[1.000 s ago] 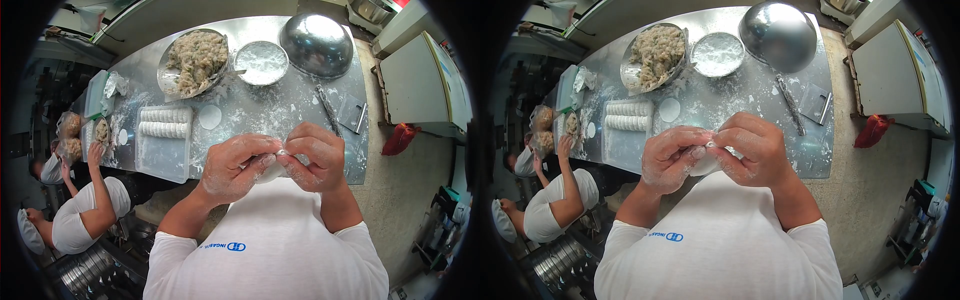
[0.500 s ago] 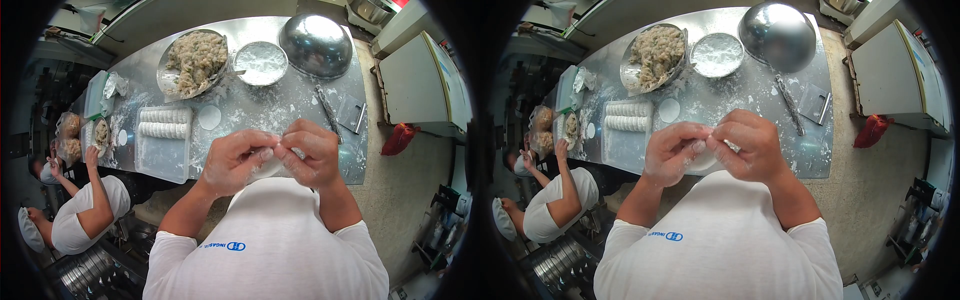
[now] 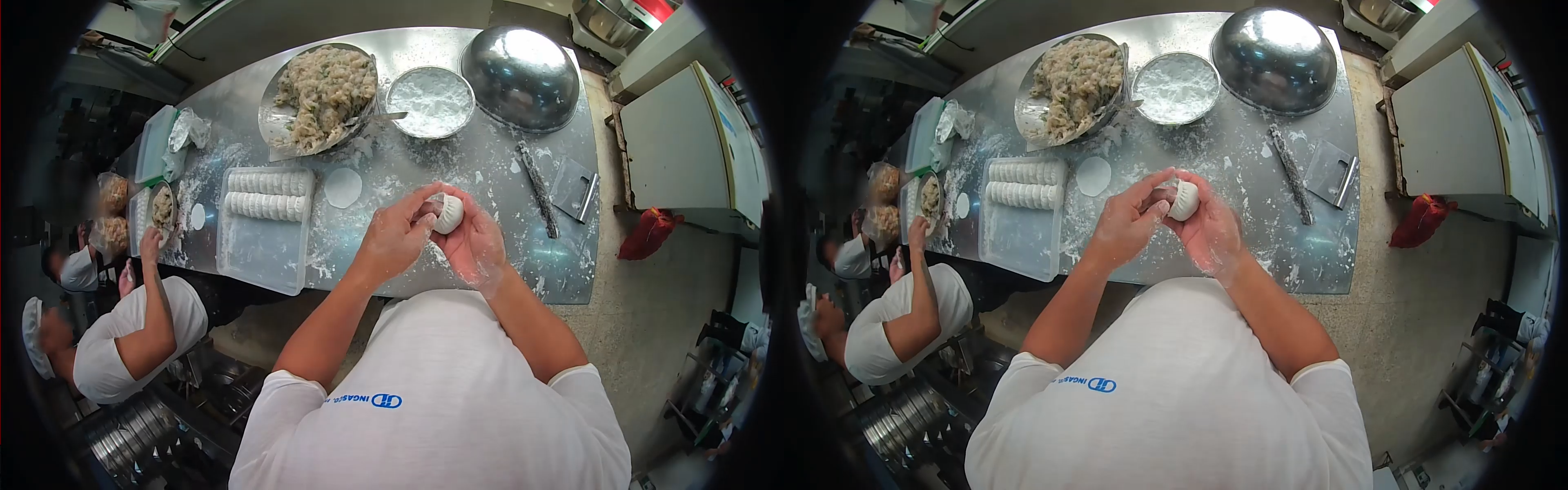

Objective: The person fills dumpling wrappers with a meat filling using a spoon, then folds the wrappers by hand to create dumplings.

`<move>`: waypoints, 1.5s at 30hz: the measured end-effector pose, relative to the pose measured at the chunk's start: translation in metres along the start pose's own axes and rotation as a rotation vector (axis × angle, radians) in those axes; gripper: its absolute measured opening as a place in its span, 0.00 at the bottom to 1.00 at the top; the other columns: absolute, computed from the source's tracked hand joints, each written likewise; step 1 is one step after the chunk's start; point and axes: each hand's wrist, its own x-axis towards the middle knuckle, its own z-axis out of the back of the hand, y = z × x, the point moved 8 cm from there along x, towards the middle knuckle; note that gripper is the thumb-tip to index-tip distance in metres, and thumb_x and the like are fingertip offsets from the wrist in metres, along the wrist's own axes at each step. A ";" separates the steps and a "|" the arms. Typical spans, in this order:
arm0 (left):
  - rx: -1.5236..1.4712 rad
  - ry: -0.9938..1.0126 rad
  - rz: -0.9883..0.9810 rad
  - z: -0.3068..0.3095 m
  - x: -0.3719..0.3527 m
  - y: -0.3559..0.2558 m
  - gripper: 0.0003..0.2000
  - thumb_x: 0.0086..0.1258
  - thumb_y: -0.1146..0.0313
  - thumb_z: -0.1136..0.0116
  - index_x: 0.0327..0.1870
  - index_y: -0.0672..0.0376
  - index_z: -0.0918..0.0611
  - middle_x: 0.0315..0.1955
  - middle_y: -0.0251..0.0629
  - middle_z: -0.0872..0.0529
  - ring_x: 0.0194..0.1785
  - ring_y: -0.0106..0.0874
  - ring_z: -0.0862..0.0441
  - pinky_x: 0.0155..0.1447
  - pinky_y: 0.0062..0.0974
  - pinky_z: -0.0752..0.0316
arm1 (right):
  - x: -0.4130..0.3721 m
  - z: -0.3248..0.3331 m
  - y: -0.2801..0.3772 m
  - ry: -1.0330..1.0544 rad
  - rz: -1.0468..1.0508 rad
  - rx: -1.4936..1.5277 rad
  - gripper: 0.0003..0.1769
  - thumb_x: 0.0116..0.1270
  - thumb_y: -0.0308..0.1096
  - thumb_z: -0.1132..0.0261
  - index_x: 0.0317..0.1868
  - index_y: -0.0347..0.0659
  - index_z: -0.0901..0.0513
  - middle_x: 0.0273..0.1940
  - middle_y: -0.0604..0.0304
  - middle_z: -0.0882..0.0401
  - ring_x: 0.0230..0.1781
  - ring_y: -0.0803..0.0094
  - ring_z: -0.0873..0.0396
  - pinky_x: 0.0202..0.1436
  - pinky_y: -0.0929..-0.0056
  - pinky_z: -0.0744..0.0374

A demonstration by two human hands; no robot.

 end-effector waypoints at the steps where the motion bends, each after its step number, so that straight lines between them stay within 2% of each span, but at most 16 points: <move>1: -0.030 -0.001 -0.017 0.000 -0.002 -0.003 0.25 0.78 0.79 0.44 0.76 0.60 0.25 0.56 0.43 0.12 0.59 0.28 0.15 0.65 0.27 0.20 | 0.000 -0.003 0.003 0.002 0.028 -0.022 0.26 0.88 0.47 0.55 0.75 0.40 0.32 0.64 0.51 0.23 0.65 0.62 0.22 0.70 0.54 0.21; 4: -0.122 0.012 -0.080 -0.002 -0.006 -0.005 0.26 0.77 0.81 0.43 0.76 0.60 0.27 0.58 0.44 0.13 0.61 0.30 0.15 0.66 0.29 0.20 | 0.001 -0.017 0.011 0.051 0.100 -0.164 0.25 0.88 0.44 0.55 0.76 0.40 0.34 0.64 0.52 0.24 0.66 0.63 0.23 0.71 0.58 0.23; 7: -0.294 -0.015 -0.080 -0.002 -0.006 0.000 0.29 0.74 0.81 0.37 0.76 0.62 0.28 0.56 0.44 0.14 0.61 0.31 0.15 0.65 0.30 0.20 | 0.003 -0.021 0.013 0.075 0.120 -0.216 0.27 0.88 0.45 0.55 0.78 0.39 0.36 0.65 0.51 0.25 0.66 0.63 0.24 0.72 0.59 0.26; 10: -0.122 -0.089 -0.059 0.004 -0.006 0.006 0.32 0.70 0.78 0.31 0.75 0.62 0.29 0.55 0.42 0.15 0.61 0.30 0.15 0.64 0.30 0.19 | -0.001 -0.034 0.011 0.162 0.131 -0.224 0.30 0.87 0.47 0.53 0.80 0.39 0.38 0.69 0.51 0.26 0.69 0.62 0.26 0.76 0.58 0.30; 13: -0.253 -0.062 0.076 0.005 -0.005 0.029 0.35 0.67 0.75 0.26 0.75 0.60 0.29 0.53 0.41 0.15 0.59 0.29 0.16 0.62 0.30 0.18 | 0.004 -0.029 -0.005 0.132 0.065 -0.303 0.34 0.85 0.52 0.51 0.81 0.39 0.38 0.72 0.52 0.28 0.72 0.62 0.29 0.78 0.59 0.34; 16: -0.661 -0.050 0.096 0.012 -0.010 0.056 0.36 0.64 0.73 0.23 0.74 0.58 0.27 0.51 0.40 0.13 0.56 0.29 0.14 0.61 0.30 0.18 | 0.004 -0.025 -0.004 0.045 -0.009 -0.437 0.36 0.84 0.56 0.48 0.79 0.39 0.35 0.72 0.53 0.27 0.73 0.63 0.31 0.78 0.61 0.35; 18: -0.793 -0.039 0.098 0.029 -0.021 0.068 0.34 0.67 0.74 0.27 0.74 0.56 0.28 0.54 0.37 0.16 0.56 0.29 0.16 0.61 0.31 0.18 | 0.009 0.000 0.001 -0.033 0.025 -0.487 0.34 0.84 0.56 0.48 0.77 0.39 0.31 0.70 0.52 0.24 0.72 0.63 0.29 0.75 0.62 0.33; 21: -0.974 -0.057 0.036 0.057 -0.030 0.093 0.30 0.70 0.73 0.29 0.73 0.55 0.27 0.57 0.36 0.18 0.56 0.30 0.17 0.61 0.32 0.18 | 0.004 0.009 0.018 0.055 0.027 -0.481 0.29 0.84 0.51 0.47 0.72 0.37 0.26 0.66 0.52 0.21 0.67 0.62 0.24 0.72 0.63 0.29; 26: -0.861 -0.331 0.063 0.161 -0.058 0.140 0.28 0.71 0.75 0.31 0.71 0.55 0.25 0.57 0.36 0.19 0.55 0.30 0.17 0.61 0.32 0.17 | -0.007 0.036 0.041 -0.028 0.067 -0.523 0.22 0.84 0.43 0.44 0.65 0.34 0.21 0.59 0.51 0.17 0.61 0.62 0.19 0.67 0.64 0.24; 28: -0.651 -0.504 0.052 0.207 -0.071 0.167 0.27 0.67 0.76 0.27 0.67 0.55 0.21 0.53 0.36 0.16 0.52 0.30 0.16 0.55 0.28 0.17 | -0.012 0.041 0.047 -0.071 0.072 -0.555 0.20 0.84 0.41 0.43 0.64 0.33 0.21 0.57 0.52 0.16 0.59 0.63 0.18 0.65 0.65 0.22; 30: -0.199 -0.558 0.172 0.240 -0.086 0.183 0.27 0.66 0.75 0.27 0.67 0.55 0.20 0.51 0.37 0.14 0.51 0.31 0.15 0.55 0.29 0.17 | -0.017 0.048 0.052 -0.099 0.075 -0.575 0.19 0.84 0.39 0.43 0.62 0.33 0.20 0.55 0.52 0.15 0.57 0.63 0.17 0.63 0.66 0.21; 31: 0.029 -0.576 0.228 0.249 -0.089 0.187 0.27 0.65 0.74 0.27 0.67 0.55 0.19 0.49 0.38 0.13 0.51 0.31 0.14 0.55 0.30 0.18 | -0.019 0.053 0.053 -0.107 0.074 -0.581 0.18 0.84 0.39 0.42 0.62 0.33 0.20 0.54 0.53 0.15 0.56 0.64 0.16 0.62 0.66 0.21; 34: 0.248 -0.485 0.337 0.250 -0.089 0.195 0.27 0.66 0.75 0.28 0.68 0.57 0.20 0.48 0.33 0.14 0.48 0.24 0.18 0.56 0.25 0.22 | -0.023 0.067 0.055 -0.141 0.055 -0.599 0.17 0.83 0.38 0.41 0.60 0.34 0.18 0.52 0.54 0.14 0.53 0.65 0.15 0.61 0.66 0.20; 37: 0.335 -0.360 0.282 0.243 -0.075 0.206 0.27 0.67 0.76 0.30 0.69 0.56 0.20 0.48 0.34 0.14 0.48 0.25 0.18 0.56 0.26 0.21 | -0.026 0.075 0.053 -0.156 0.026 -0.632 0.16 0.82 0.38 0.39 0.59 0.35 0.17 0.51 0.55 0.13 0.52 0.67 0.15 0.59 0.67 0.20; 40: 0.291 -0.317 0.289 0.238 -0.070 0.218 0.25 0.69 0.76 0.32 0.69 0.55 0.20 0.47 0.35 0.14 0.47 0.26 0.18 0.55 0.26 0.21 | -0.028 0.080 0.052 -0.171 0.008 -0.694 0.16 0.81 0.39 0.38 0.58 0.36 0.17 0.50 0.57 0.13 0.51 0.69 0.15 0.58 0.69 0.20; 45: 0.168 -0.412 0.291 0.234 -0.072 0.218 0.23 0.71 0.75 0.34 0.68 0.55 0.19 0.47 0.36 0.14 0.48 0.27 0.18 0.56 0.27 0.20 | -0.028 0.081 0.055 -0.183 -0.009 -0.800 0.16 0.82 0.39 0.38 0.59 0.36 0.17 0.50 0.58 0.14 0.50 0.69 0.15 0.58 0.69 0.20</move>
